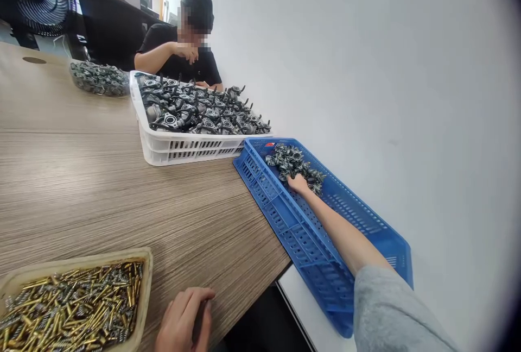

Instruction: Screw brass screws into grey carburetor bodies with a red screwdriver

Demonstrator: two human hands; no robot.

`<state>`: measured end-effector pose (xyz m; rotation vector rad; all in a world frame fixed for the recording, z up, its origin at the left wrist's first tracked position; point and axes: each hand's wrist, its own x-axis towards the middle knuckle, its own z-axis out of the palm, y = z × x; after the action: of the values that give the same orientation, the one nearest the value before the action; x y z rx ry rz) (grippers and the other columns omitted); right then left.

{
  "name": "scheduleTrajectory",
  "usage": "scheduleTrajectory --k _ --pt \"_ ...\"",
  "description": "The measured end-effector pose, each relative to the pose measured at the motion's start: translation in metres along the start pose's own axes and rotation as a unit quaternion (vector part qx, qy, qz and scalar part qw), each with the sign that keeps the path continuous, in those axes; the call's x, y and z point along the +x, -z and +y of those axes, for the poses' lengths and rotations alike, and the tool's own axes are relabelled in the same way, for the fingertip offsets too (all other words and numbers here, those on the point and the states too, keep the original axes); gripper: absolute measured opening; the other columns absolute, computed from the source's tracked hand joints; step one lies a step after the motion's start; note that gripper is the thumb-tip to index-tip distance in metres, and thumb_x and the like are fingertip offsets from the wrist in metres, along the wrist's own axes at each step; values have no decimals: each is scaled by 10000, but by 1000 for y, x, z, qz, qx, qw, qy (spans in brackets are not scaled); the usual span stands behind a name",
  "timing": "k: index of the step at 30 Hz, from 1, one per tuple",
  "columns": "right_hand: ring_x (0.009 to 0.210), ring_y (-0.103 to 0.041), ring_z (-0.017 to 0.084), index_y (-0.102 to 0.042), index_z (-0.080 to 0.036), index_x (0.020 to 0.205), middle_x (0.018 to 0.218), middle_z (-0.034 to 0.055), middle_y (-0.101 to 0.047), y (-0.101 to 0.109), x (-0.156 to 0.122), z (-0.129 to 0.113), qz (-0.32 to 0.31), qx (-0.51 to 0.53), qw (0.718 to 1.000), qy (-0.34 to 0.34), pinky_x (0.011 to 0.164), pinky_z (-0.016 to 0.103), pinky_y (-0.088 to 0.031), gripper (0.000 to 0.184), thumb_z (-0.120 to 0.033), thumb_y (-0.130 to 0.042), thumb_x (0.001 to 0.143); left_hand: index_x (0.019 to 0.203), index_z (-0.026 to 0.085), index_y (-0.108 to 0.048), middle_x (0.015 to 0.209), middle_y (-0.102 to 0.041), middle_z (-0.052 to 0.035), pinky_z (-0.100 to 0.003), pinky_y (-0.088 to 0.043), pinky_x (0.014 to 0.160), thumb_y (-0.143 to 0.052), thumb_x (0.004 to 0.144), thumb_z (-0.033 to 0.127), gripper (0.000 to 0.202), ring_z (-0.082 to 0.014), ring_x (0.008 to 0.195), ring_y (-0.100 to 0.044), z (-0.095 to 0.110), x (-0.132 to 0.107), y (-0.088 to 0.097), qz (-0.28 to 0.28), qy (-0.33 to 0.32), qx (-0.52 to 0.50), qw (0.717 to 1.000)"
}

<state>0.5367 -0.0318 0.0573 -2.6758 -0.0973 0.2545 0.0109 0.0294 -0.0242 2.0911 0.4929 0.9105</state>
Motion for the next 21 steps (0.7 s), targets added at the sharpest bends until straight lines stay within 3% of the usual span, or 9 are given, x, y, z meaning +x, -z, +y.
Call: scheduleTrajectory --k 7,16,19,21 --pt "1090 -630 232 -590 -174 1289 1289 102 -605 10 -20 -2 3 14 1000 24 918 449 -551 379 -377 -624 971 1013 256 -652 912 -717 -38 -282 -567 711 -498 986 261 156 -194 837 -696 8 1 6 -11 21 1 1000" --pt "1028 -648 212 -594 -169 1271 1238 93 -625 73 -92 -12 -91 180 978 58 868 417 -570 367 -385 -618 975 989 236 -664 960 -709 -60 -352 -545 802 -460 997 326 223 -228 918 -678 14 2 8 -31 84 -30 996" --pt "872 -657 161 -611 -152 1202 1099 63 -653 94 -128 -25 -140 249 954 90 748 335 -580 333 -401 -608 981 984 223 -664 960 -711 -76 -367 -536 807 -445 993 332 245 -240 918 -672 15 3 9 -24 85 -43 995" --pt "660 -602 101 -616 -138 1083 905 23 -647 103 -157 -33 -181 289 933 117 575 237 -526 291 -412 -576 995 976 217 -666 959 -714 -79 -370 -533 811 -446 986 336 251 -244 915 -673 16 3 10 -13 83 -51 995"
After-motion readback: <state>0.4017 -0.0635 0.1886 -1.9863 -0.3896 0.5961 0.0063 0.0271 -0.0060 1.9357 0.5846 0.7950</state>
